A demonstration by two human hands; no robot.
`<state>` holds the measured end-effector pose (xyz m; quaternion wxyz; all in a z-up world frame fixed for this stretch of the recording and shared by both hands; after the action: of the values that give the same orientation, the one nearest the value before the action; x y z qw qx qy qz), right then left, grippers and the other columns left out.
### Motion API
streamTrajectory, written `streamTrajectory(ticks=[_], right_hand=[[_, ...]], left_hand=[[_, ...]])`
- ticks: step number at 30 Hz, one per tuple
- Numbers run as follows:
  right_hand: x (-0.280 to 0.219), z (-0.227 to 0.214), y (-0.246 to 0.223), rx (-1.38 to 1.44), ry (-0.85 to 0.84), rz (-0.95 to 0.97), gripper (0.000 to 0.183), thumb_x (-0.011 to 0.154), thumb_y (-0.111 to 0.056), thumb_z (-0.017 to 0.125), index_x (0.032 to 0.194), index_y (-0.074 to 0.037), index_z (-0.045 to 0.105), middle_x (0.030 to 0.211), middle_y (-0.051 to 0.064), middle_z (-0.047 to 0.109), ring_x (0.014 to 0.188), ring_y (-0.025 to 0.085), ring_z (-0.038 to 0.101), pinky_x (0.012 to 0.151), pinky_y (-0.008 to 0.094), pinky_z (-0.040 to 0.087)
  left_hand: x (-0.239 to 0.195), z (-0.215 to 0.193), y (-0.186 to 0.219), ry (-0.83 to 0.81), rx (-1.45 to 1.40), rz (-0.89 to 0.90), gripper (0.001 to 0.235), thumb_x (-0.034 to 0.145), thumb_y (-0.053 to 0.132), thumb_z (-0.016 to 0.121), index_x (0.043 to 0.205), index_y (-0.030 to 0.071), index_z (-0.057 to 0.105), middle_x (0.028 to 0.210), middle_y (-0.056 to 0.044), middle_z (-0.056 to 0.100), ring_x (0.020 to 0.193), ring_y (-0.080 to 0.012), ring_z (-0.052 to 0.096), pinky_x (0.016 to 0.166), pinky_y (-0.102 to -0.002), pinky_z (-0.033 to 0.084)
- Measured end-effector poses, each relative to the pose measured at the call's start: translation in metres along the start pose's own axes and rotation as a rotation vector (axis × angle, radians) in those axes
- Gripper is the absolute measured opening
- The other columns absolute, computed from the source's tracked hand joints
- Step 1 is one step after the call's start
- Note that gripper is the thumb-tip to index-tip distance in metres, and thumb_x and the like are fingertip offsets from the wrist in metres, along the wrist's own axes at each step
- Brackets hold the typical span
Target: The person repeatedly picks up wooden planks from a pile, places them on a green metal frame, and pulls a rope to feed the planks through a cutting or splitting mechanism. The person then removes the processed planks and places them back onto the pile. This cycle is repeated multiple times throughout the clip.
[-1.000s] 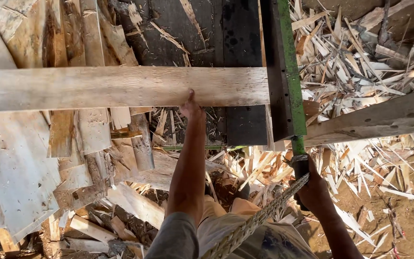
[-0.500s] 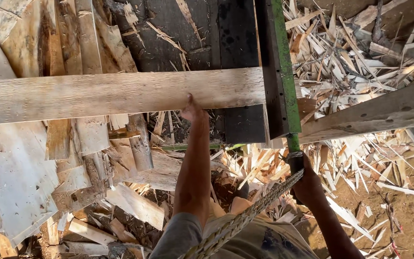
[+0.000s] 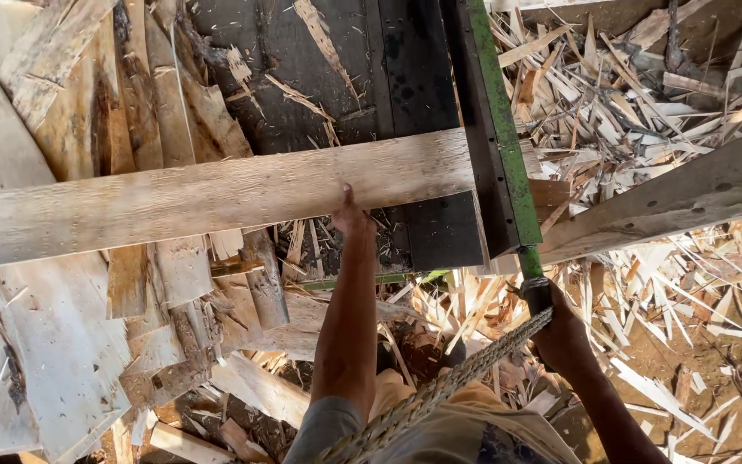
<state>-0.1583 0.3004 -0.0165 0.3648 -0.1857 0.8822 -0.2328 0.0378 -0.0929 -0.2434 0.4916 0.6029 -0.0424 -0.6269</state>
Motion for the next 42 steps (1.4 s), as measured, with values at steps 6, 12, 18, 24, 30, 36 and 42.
streamTrajectory(ticks=[6,12,18,24,30,36,42], right_hand=[[0.012,0.001,0.018,-0.023,0.014,0.008,0.051,0.103,-0.033,0.051,0.152,-0.022,0.039,0.077,0.021,0.073,0.057,0.030,0.073,0.051,0.046,0.056],[0.013,-0.001,0.018,-0.066,-0.052,0.091,0.083,0.092,-0.020,0.074,0.159,-0.026,0.025,0.087,0.021,0.076,0.063,0.034,0.078,0.055,0.047,0.062],[0.017,0.000,0.017,-0.070,-0.035,0.007,0.083,0.087,-0.013,0.075,0.155,-0.027,0.029,0.092,0.021,0.076,0.074,0.034,0.079,0.060,0.046,0.063],[0.031,0.014,0.037,-0.124,0.010,-0.112,0.083,0.082,-0.007,0.072,0.153,-0.023,0.033,0.105,0.022,0.074,0.089,0.038,0.077,0.068,0.050,0.062],[0.046,0.025,0.055,-0.152,0.007,-0.101,0.088,0.080,-0.011,0.077,0.153,-0.019,0.029,0.114,0.024,0.072,0.099,0.041,0.075,0.080,0.052,0.062],[0.042,0.024,0.055,-0.172,-0.004,-0.060,0.087,0.084,-0.013,0.076,0.156,-0.019,0.027,0.112,0.026,0.072,0.093,0.040,0.076,0.072,0.050,0.065],[0.028,0.020,0.032,-0.110,-0.051,0.087,0.085,0.089,-0.013,0.074,0.158,-0.023,0.026,0.098,0.023,0.075,0.064,0.033,0.077,0.054,0.044,0.064]], left_hand=[[0.007,0.040,0.016,-0.001,0.027,-0.027,0.043,0.089,0.029,0.082,0.074,0.006,0.049,0.070,-0.014,0.065,0.040,-0.0167,0.037,0.034,-0.032,0.037],[0.037,0.065,0.018,0.129,0.052,-0.018,0.036,0.086,0.027,0.084,0.083,0.004,0.056,0.088,-0.012,0.071,0.051,-0.0133,0.048,0.039,-0.028,0.041],[0.076,0.075,0.005,0.148,0.122,0.009,0.047,0.086,0.035,0.087,0.085,0.005,0.050,0.088,-0.020,0.067,0.055,-0.0211,0.036,0.040,-0.033,0.036],[0.081,0.081,-0.007,0.089,0.114,-0.005,0.058,0.087,0.037,0.087,0.096,-0.009,0.054,0.108,-0.027,0.076,0.073,-0.0326,0.044,0.052,-0.038,0.040],[0.121,0.087,-0.031,-0.045,0.111,0.024,0.056,0.089,0.048,0.080,0.123,0.009,0.058,0.136,-0.018,0.063,0.073,-0.0197,0.048,0.049,-0.024,0.042],[0.080,0.075,0.000,-0.002,0.092,0.015,0.075,0.074,0.036,0.088,0.126,-0.003,0.052,0.123,-0.025,0.071,0.095,-0.0346,0.070,0.064,-0.036,0.060],[0.046,0.068,0.013,-0.018,0.069,-0.004,0.086,0.078,0.034,0.088,0.141,0.004,0.038,0.134,-0.025,0.058,0.103,-0.0384,0.068,0.079,-0.043,0.065]])
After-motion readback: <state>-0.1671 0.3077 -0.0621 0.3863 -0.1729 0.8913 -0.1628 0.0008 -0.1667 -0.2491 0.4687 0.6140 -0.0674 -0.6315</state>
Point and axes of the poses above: each hand's wrist, its own x-axis towards the middle knuckle, its own z-axis out of the palm, y = z × x, the point moved 7 cm from there along x, towards the middle knuckle
